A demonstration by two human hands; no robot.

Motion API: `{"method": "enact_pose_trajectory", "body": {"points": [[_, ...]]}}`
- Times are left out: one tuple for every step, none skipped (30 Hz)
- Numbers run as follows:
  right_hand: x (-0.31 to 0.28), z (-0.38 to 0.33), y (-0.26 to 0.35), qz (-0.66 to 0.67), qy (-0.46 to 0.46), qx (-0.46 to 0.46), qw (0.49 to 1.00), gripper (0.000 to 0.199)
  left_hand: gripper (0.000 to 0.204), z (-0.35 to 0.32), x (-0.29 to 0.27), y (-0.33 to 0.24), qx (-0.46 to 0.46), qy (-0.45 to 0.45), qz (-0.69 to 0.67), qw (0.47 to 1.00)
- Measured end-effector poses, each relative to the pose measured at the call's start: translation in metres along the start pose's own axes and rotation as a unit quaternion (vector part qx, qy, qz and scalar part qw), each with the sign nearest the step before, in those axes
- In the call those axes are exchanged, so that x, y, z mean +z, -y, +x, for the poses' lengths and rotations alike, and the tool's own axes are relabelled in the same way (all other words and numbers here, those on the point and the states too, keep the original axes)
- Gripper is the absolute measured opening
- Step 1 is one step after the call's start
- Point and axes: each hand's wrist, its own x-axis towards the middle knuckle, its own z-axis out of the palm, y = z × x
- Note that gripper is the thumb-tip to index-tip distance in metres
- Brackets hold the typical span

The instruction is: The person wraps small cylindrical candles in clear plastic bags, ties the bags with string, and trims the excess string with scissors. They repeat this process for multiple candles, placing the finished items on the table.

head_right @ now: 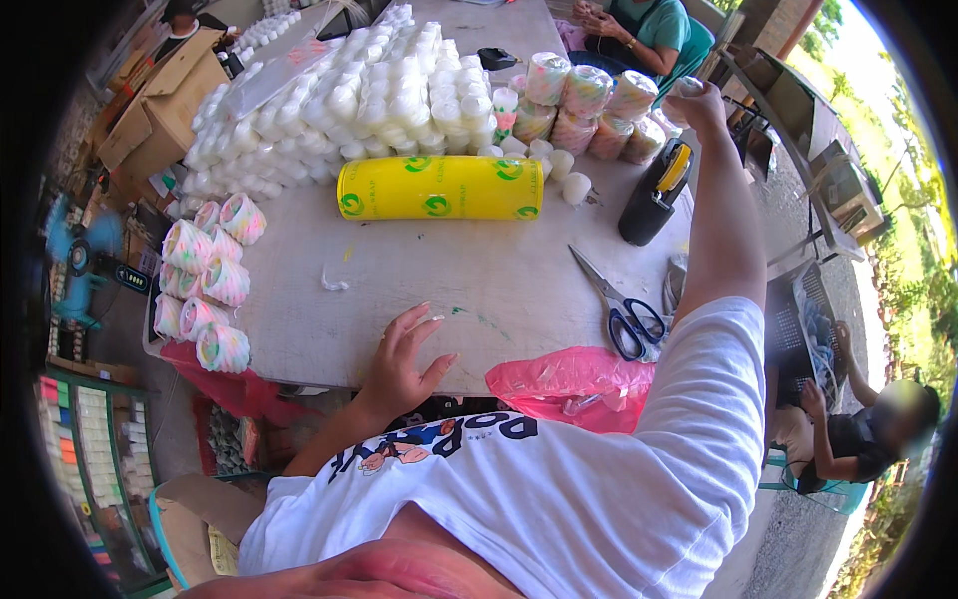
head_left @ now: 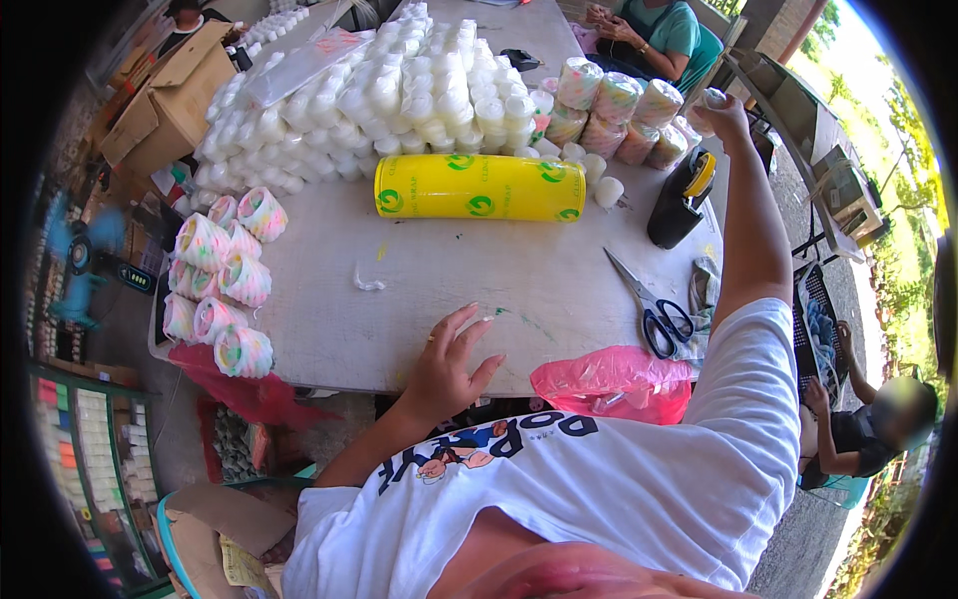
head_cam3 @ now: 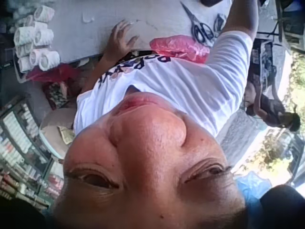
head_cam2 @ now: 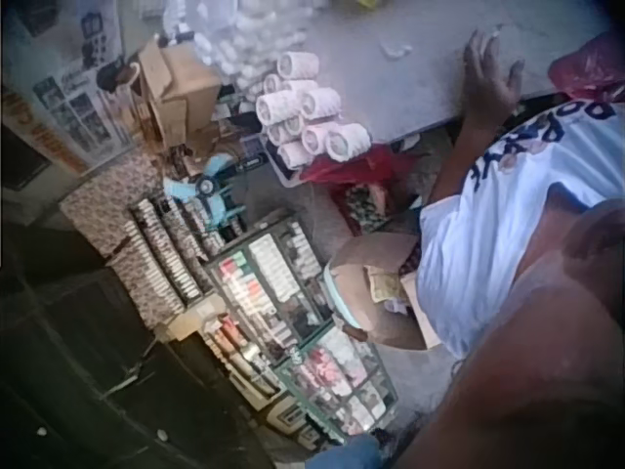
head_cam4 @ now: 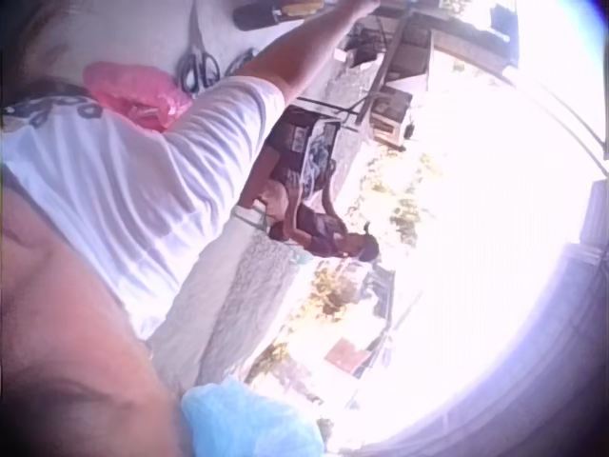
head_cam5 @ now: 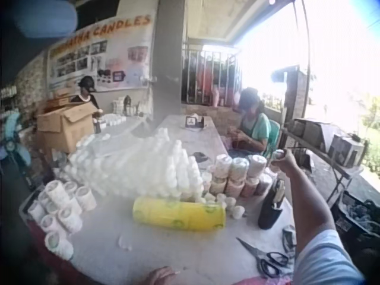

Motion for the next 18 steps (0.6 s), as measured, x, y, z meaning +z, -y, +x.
{"method": "enact_pose_trajectory", "body": {"points": [[0.008, 0.022, -0.031, -0.010, -0.004, 0.010, 1.000, 0.079, 0.042, 0.003, -0.001, -0.001, 0.001, 0.003, -0.002, 1.000], [0.021, 0.034, -0.038, -0.025, 0.016, 0.017, 0.999, 0.079, 0.042, 0.003, -0.003, 0.000, -0.001, 0.006, -0.001, 1.000], [0.027, 0.043, -0.045, -0.042, 0.031, 0.023, 0.998, 0.079, 0.041, 0.003, -0.004, 0.000, 0.000, 0.009, -0.003, 1.000], [0.031, 0.051, -0.052, -0.060, 0.046, 0.030, 0.997, 0.080, 0.041, 0.004, -0.005, 0.000, 0.003, 0.012, -0.006, 1.000], [0.035, 0.059, -0.059, -0.071, 0.053, 0.026, 0.996, 0.081, 0.038, 0.008, -0.007, -0.001, -0.006, 0.016, -0.016, 1.000], [0.040, 0.059, -0.058, -0.062, 0.077, 0.003, 0.995, 0.080, 0.037, 0.008, -0.006, 0.001, -0.008, 0.020, -0.020, 1.000], [0.042, 0.060, -0.057, -0.054, 0.101, -0.019, 0.993, 0.079, 0.036, 0.009, -0.006, 0.003, -0.008, 0.024, -0.026, 0.999], [0.042, 0.061, -0.055, -0.045, 0.124, -0.041, 0.990, 0.077, 0.034, 0.009, -0.005, 0.004, -0.009, 0.029, -0.031, 0.999], [0.036, 0.061, -0.057, -0.005, 0.146, -0.043, 0.988, 0.072, 0.033, 0.009, -0.005, 0.006, -0.005, 0.032, -0.033, 0.999], [0.031, 0.057, -0.044, -0.032, 0.162, -0.038, 0.986, 0.071, 0.032, 0.009, -0.004, 0.007, -0.004, 0.030, -0.033, 0.999], [0.028, 0.050, -0.030, -0.060, 0.178, -0.034, 0.982, 0.070, 0.031, 0.008, -0.004, 0.008, -0.004, 0.029, -0.033, 0.999], [0.021, 0.044, -0.024, -0.091, 0.190, -0.026, 0.977, 0.069, 0.031, 0.009, -0.003, 0.009, -0.002, 0.029, -0.036, 0.999], [0.022, 0.045, -0.030, -0.096, 0.184, -0.026, 0.978, 0.069, 0.030, 0.009, -0.002, 0.009, -0.002, 0.029, -0.039, 0.999], [0.025, 0.047, -0.036, -0.102, 0.183, -0.016, 0.978, 0.069, 0.030, 0.009, -0.001, 0.008, -0.002, 0.029, -0.042, 0.999], [0.026, 0.048, -0.035, -0.106, 0.182, -0.008, 0.977, 0.069, 0.030, 0.010, -0.002, 0.007, -0.003, 0.031, -0.044, 0.999], [0.027, 0.047, -0.035, -0.111, 0.182, 0.000, 0.977, 0.069, 0.030, 0.011, -0.004, 0.005, -0.005, 0.033, -0.046, 0.998], [0.029, 0.041, -0.036, -0.109, 0.183, -0.017, 0.977, 0.075, 0.029, 0.011, -0.005, 0.004, -0.007, 0.034, -0.048, 0.998], [0.028, 0.040, -0.042, -0.140, 0.158, -0.059, 0.976, 0.080, 0.029, 0.012, -0.005, 0.004, -0.009, 0.035, -0.047, 0.998]]}}
